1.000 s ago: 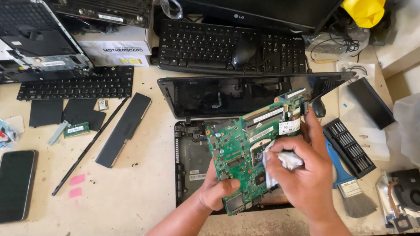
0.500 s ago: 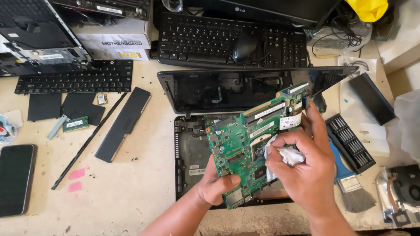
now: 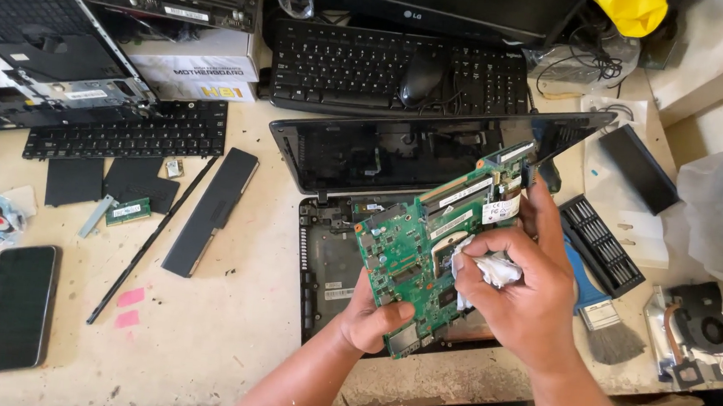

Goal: The person holds a green laptop motherboard and wipes its surface with a white cloth. They focus on cleaning specific areas, including the CPU socket and surrounding components, while holding the board over a disassembled laptop chassis.

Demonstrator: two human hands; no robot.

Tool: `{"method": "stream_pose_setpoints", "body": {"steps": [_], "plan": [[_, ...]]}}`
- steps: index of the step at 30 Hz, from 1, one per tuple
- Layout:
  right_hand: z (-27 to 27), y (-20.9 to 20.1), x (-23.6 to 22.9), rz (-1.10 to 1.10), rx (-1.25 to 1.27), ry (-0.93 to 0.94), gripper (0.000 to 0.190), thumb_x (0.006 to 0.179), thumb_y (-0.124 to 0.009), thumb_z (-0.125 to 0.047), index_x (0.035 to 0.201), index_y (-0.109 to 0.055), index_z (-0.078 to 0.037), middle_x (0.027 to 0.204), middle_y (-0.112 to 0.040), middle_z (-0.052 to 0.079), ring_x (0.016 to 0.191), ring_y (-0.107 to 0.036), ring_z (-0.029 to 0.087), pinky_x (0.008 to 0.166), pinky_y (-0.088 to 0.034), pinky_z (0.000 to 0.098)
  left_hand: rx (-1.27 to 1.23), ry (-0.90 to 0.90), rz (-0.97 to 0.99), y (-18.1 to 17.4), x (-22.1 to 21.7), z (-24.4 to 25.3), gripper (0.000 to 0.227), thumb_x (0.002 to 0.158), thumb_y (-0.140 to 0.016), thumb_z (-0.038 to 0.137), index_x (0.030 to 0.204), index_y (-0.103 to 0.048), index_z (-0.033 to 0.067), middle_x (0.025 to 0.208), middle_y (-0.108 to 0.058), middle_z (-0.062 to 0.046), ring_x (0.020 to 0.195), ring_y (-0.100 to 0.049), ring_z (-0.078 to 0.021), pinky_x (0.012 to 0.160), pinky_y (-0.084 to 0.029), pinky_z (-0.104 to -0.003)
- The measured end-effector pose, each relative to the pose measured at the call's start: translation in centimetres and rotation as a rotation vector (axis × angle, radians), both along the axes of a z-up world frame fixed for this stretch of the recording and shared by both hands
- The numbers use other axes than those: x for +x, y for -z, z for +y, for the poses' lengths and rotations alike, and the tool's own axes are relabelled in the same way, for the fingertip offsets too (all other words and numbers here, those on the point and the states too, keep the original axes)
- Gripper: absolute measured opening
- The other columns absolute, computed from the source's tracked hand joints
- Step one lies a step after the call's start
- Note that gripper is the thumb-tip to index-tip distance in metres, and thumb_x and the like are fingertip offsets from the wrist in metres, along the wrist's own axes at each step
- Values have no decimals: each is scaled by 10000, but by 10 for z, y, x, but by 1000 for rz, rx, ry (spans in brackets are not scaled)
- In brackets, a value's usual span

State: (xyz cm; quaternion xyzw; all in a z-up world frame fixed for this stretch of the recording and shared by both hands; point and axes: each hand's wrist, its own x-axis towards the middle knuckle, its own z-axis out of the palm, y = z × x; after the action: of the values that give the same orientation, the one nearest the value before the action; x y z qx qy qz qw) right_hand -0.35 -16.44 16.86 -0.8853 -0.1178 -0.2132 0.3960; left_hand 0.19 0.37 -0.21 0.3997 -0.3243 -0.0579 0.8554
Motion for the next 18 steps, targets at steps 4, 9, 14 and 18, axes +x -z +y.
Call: {"method": "stream_pose_setpoints", "body": {"steps": [4, 9, 14, 18], "plan": [[-4, -1, 2, -9, 8, -8, 101, 838, -751, -49, 903, -675, -36, 1587, -414, 314, 1371, -547, 366, 1083, -441, 453, 41, -38, -33, -6, 2, 2, 663, 1154, -623, 405, 1670, -277, 173, 1630, -433, -156, 1517, -451, -484, 1256, -490, -693], [-12, 4, 1, 32, 55, -41, 114, 858, -763, -110, 912, -707, -27, 1302, -670, 223, 1588, -345, 344, 1270, -346, 463, 55, -28, -12, 9, 0, 4, 713, 1141, -646, 374, 1685, -220, 198, 1646, -408, -156, 1516, -448, -497, 1236, -496, -701], [-7, 3, -1, -11, 46, -66, 123, 893, -741, -177, 909, -708, -60, 1668, -321, 293, 1552, -368, 282, 1257, -343, 439, -5, 5, -42, -7, 0, 2, 705, 1155, -626, 366, 1697, -218, 176, 1686, -365, -157, 1566, -393, -488, 1282, -452, -699], [-2, -5, 2, -35, 20, -55, 75, 882, -743, -71, 895, -671, -52, 1621, -373, 294, 1272, -635, 340, 1126, -435, 448, -21, -7, 15, 25, -1, 0, 694, 1139, -644, 314, 1689, -237, 192, 1649, -421, -162, 1533, -432, -497, 1243, -469, -716]]}}
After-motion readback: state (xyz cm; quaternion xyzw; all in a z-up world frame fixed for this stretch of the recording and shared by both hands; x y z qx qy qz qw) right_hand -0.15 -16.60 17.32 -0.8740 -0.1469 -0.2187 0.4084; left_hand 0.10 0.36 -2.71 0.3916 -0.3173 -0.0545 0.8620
